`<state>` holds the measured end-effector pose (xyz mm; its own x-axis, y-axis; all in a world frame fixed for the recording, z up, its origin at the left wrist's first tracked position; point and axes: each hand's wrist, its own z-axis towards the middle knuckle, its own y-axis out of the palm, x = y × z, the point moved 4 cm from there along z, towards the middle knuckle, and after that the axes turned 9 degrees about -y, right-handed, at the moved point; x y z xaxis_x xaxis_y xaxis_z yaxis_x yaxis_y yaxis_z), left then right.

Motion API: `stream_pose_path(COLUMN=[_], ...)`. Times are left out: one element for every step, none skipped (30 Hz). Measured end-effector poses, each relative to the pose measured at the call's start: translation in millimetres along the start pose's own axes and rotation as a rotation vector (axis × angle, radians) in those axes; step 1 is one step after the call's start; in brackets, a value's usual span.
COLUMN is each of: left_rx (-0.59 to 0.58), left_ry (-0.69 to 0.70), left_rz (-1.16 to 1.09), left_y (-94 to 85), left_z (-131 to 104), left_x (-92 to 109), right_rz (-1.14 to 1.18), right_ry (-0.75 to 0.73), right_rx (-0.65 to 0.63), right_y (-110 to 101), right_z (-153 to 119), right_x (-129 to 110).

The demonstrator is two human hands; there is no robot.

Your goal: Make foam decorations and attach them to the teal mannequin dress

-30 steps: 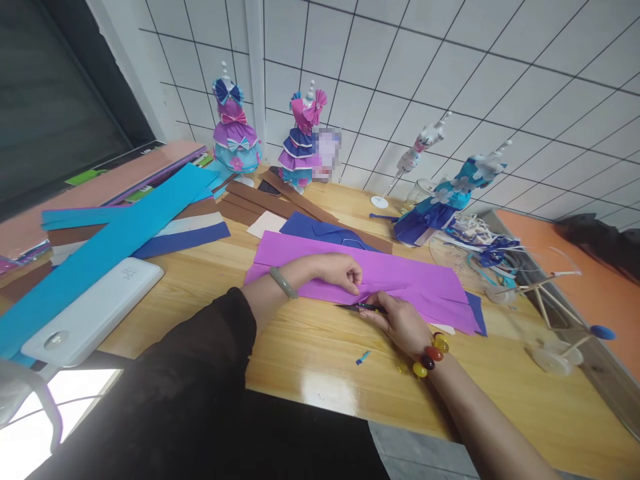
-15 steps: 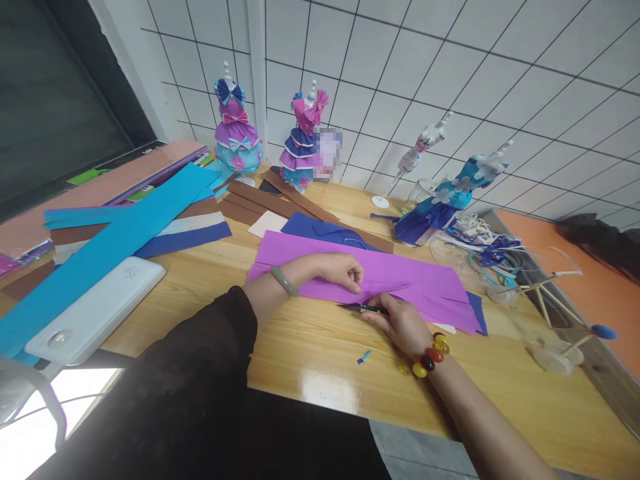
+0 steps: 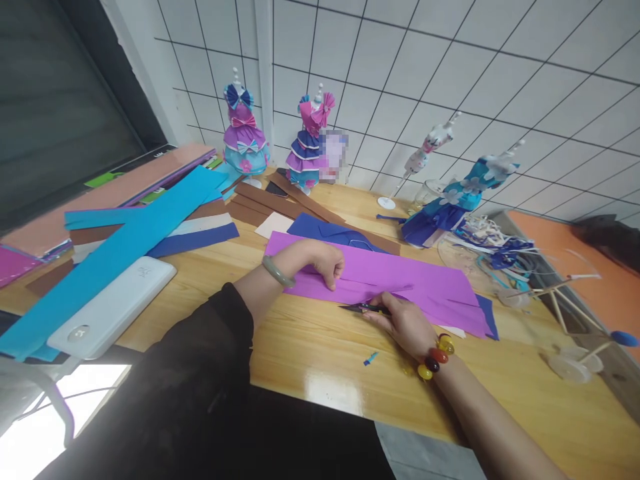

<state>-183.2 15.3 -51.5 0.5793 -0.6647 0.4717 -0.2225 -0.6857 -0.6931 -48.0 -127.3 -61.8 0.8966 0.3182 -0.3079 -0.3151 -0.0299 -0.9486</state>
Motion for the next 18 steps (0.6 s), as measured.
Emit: stream_pose_path(left_rx=[-0.002, -0.003, -0.004, -0.003, 0.0, 0.005, 0.008, 0.01, 0.011, 0.01, 0.01, 0.011, 0.014, 0.016, 0.017, 0.018, 0.02, 0.02], left_ry=[-0.003, -0.007, -0.008, -0.006, -0.003, 0.001, 0.006, 0.009, 0.011, 0.009, 0.006, -0.001, -0.008, -0.012, -0.011, -0.007, -0.003, 0.0], left_rz=[-0.012, -0.023, -0.031, -0.036, -0.037, -0.035, -0.031, -0.028, -0.027, -0.027, -0.029, -0.031, -0.034, -0.036, -0.034, -0.033, -0.031, -0.03], left_y=[0.3, 0.7, 0.9, 1.1, 1.2, 1.3, 1.5, 1.6, 1.8, 2.0, 2.2, 2.3, 2.2, 2.2, 2.1, 2.1, 2.1, 2.1], left_z=[0.4, 0.7, 1.0, 1.3, 1.7, 2.2, 2.6, 3.1, 3.5, 3.8, 4.0, 4.2, 4.3, 4.3, 4.4, 4.4, 4.5, 4.7], left_x=[-0.3, -0.6, -1.0, -1.2, -1.4, -1.5, -1.4, -1.4, -1.4, -1.4, -1.5, -1.6, -1.8, -2.0, -1.9, -1.8, -1.7, -1.6], right_rz=[-0.003, -0.005, -0.007, -0.008, -0.007, -0.005, -0.004, -0.003, -0.004, -0.006, -0.008, -0.01, -0.01, -0.008, -0.003, 0.004, 0.012, 0.019], right_ry=[-0.001, -0.002, -0.004, -0.008, -0.012, -0.017, -0.021, -0.024, -0.025, -0.024, -0.021, -0.018, -0.013, -0.01, -0.008, -0.007, -0.007, -0.008], right_rx=[-0.001, -0.006, -0.013, -0.018, -0.021, -0.02, -0.016, -0.01, -0.005, -0.002, -0.003, -0.006, -0.01, -0.012, -0.013, -0.013, -0.012, -0.011], right_y=[0.1, 0.5, 0.9, 1.4, 1.8, 2.0, 2.1, 1.9, 1.7, 1.5, 1.4, 1.3, 1.2, 1.0, 0.9, 0.8, 0.9, 1.0], right_z=[1.1, 2.1, 3.0, 3.9, 4.6, 5.3, 5.8, 6.1, 6.4, 6.5, 6.5, 6.4, 6.3, 6.2, 6.0, 5.8, 5.6, 5.5], right_x=[-1.0, -2.0, -2.8, -3.5, -4.2, -4.9, -5.5, -6.1, -6.7, -7.3, -7.8, -8.3, -8.8, -9.1, -9.5, -9.7, -9.8, -9.8])
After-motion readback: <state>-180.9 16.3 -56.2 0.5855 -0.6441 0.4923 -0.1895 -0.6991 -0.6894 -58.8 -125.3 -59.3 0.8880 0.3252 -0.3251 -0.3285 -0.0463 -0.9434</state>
